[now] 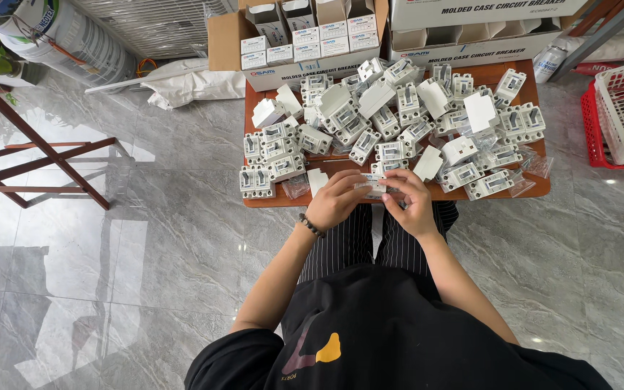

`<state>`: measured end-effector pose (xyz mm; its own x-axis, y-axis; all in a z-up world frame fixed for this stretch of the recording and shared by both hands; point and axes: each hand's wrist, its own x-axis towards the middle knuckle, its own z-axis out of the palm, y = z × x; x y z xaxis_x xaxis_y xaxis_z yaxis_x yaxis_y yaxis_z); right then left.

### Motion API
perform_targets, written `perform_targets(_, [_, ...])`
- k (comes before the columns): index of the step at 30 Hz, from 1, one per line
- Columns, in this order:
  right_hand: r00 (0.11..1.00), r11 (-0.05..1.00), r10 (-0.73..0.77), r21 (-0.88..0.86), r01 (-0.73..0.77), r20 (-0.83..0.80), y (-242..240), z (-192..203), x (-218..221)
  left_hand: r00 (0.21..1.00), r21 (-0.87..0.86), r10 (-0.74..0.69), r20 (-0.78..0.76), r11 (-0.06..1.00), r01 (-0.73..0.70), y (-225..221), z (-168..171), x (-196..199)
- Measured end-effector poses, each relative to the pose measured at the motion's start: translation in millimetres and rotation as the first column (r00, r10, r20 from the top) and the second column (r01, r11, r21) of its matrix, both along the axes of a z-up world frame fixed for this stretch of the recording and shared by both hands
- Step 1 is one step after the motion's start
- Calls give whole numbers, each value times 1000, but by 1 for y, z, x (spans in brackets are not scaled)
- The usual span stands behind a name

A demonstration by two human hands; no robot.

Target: The person picks up circuit breakers from a table and places them into cardboard boxes.

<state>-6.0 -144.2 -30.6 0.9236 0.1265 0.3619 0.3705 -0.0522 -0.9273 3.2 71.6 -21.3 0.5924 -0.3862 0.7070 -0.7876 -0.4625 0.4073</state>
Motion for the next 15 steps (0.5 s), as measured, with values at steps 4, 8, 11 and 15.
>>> perform_targets(4, [997,997,-37,-58,41,73,-2,-2,0,999,-28,36,-4,999,-36,-3,-5,1])
perform_targets(8, [975,981,-76,-162,111,209,1,0,2,998,-69,42,-57,997,-46,-1,-13,2])
perform_targets(11, [970,980,-86,-154,123,227,2,3,2,997,-79,46,-57,996,-50,-2,-11,2])
perform_targets(15, [963,979,-96,-153,138,254,2,6,0,998,-78,54,-27,995,-56,-3,-8,0])
